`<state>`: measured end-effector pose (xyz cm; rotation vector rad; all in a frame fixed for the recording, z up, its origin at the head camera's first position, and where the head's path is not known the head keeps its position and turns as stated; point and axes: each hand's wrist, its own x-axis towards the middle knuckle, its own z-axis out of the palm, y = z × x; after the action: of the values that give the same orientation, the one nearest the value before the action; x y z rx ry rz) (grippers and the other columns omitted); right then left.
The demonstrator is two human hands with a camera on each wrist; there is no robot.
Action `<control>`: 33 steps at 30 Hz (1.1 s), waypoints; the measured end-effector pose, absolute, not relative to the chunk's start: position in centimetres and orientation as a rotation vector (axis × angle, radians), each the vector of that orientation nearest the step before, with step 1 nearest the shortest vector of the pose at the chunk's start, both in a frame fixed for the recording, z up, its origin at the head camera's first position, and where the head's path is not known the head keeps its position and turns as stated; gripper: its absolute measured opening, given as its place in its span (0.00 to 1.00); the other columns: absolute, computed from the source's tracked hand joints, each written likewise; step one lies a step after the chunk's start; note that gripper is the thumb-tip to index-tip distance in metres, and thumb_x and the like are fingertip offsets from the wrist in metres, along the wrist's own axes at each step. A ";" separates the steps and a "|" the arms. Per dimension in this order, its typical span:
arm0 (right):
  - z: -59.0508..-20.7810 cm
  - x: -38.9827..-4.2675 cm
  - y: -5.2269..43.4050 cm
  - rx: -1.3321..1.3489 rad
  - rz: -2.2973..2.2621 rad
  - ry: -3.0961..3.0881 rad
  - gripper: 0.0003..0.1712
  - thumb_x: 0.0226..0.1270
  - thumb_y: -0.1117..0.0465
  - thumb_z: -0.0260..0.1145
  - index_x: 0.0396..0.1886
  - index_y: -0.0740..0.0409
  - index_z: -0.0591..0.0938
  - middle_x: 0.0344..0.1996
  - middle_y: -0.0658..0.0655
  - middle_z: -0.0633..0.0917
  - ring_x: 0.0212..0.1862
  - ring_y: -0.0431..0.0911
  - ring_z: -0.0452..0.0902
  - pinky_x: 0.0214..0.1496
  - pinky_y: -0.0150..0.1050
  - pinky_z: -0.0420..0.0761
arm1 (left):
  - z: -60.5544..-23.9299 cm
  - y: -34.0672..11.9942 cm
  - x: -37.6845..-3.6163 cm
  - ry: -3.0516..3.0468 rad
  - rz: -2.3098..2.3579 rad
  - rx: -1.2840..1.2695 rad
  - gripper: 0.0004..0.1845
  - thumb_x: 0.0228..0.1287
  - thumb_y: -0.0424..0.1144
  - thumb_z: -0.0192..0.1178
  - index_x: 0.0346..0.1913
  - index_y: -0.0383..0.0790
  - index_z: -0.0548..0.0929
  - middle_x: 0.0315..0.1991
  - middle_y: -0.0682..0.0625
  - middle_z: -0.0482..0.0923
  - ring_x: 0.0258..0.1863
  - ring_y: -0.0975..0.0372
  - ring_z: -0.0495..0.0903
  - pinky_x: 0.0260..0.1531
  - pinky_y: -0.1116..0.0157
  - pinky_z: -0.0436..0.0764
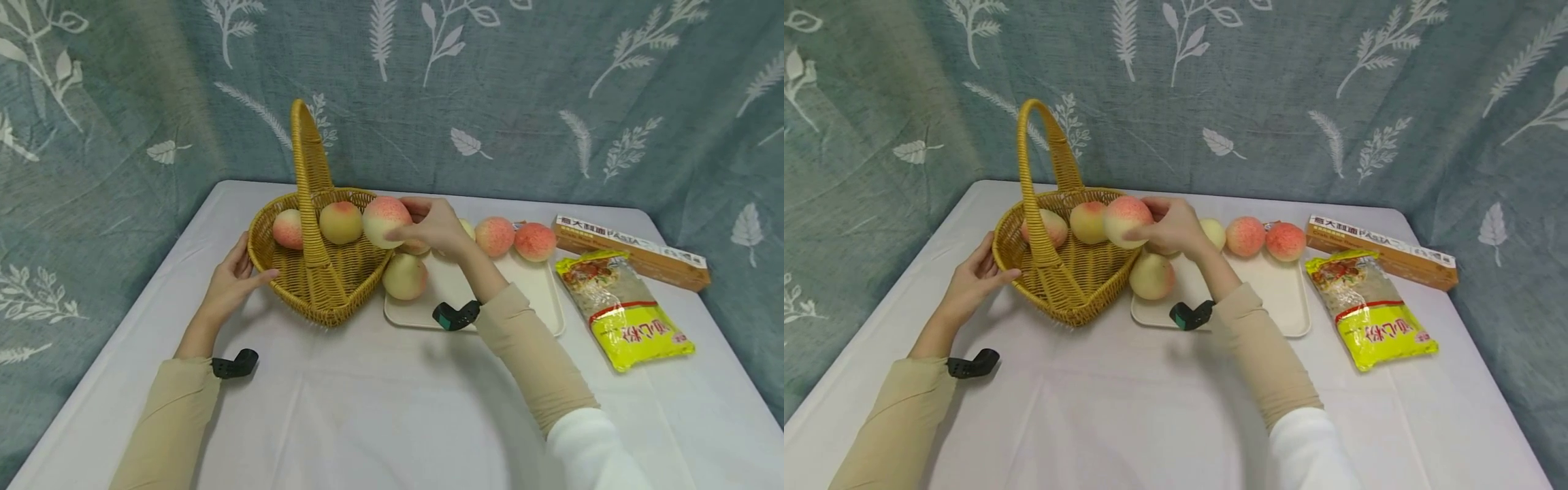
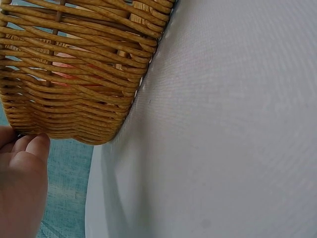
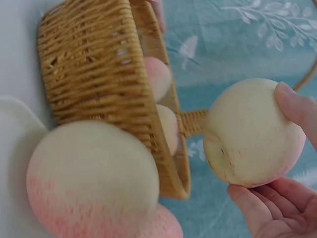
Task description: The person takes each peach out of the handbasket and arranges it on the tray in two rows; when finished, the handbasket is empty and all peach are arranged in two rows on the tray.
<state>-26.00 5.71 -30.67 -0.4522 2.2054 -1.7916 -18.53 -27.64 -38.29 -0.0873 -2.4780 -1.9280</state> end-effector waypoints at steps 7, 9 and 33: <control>-30.9 -25.5 8.6 -0.406 -1.846 2.220 0.37 0.42 0.62 0.74 0.56 0.60 0.72 0.52 0.56 0.75 0.50 0.46 0.73 0.49 0.36 0.76 | -38.4 -27.6 -18.5 -2.469 -1.925 -0.104 0.48 0.57 0.34 0.59 0.68 0.42 0.35 0.68 0.44 0.31 0.66 0.59 0.39 0.63 0.72 0.49; -31.0 -25.2 9.2 -0.378 -1.843 2.241 0.37 0.42 0.62 0.73 0.57 0.60 0.72 0.53 0.57 0.74 0.52 0.46 0.72 0.50 0.36 0.76 | -38.3 -27.5 -18.5 -2.471 -1.920 -0.109 0.48 0.57 0.35 0.59 0.68 0.42 0.35 0.68 0.45 0.31 0.66 0.59 0.39 0.63 0.72 0.49; -33.4 -24.3 14.7 -0.245 -1.905 2.249 0.35 0.47 0.66 0.70 0.57 0.67 0.70 0.54 0.63 0.72 0.53 0.50 0.70 0.52 0.37 0.75 | -38.4 -27.7 -18.6 -2.483 -1.909 -0.090 0.48 0.57 0.35 0.59 0.68 0.42 0.34 0.68 0.45 0.30 0.66 0.60 0.38 0.63 0.72 0.49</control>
<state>-24.32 14.70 -33.38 -0.2447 2.2487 -1.9047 -18.64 -27.72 -38.44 -0.0897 -2.4834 -1.9090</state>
